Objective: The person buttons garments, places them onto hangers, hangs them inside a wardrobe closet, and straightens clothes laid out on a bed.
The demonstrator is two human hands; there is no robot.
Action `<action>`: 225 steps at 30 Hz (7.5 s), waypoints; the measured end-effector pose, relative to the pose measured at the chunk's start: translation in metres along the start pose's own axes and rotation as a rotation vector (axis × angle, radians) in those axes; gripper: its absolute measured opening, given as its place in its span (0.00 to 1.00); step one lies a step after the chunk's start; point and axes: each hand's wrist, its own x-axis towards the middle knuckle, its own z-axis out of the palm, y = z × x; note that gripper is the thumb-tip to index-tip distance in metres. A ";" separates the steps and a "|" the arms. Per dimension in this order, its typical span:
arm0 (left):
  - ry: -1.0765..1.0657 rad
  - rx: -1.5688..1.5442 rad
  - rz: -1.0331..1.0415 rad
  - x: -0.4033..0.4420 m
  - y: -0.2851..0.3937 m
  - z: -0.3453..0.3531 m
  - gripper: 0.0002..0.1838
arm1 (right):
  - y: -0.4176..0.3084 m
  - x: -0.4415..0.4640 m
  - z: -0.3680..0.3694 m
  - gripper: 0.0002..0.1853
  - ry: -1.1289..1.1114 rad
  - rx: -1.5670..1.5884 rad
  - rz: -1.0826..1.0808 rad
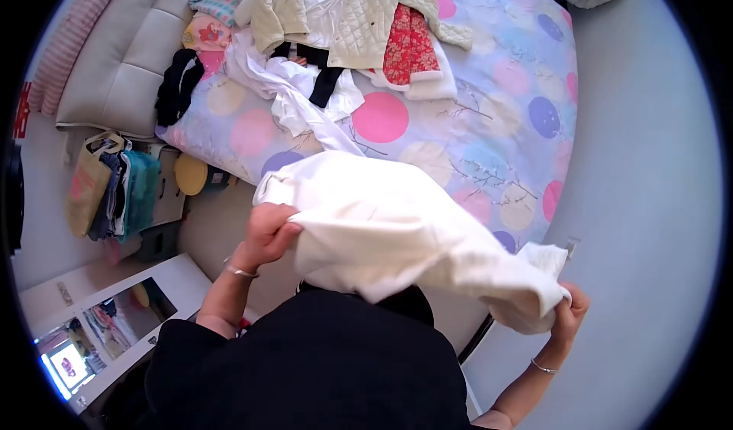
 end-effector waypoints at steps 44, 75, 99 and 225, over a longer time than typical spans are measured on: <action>-0.236 0.285 -0.317 0.006 -0.271 0.103 0.20 | 0.149 0.185 0.494 0.19 -0.494 1.103 0.963; -0.450 0.775 -1.143 -0.051 -0.409 -0.065 0.22 | 0.163 0.152 0.505 0.14 -0.122 0.931 0.894; -0.060 -0.472 -0.809 0.042 -0.315 0.179 0.15 | 0.139 0.191 0.472 0.26 -0.490 0.477 0.528; 0.834 -0.349 0.164 0.120 0.127 -0.228 0.21 | 0.038 0.194 0.447 0.51 -0.417 0.407 -0.081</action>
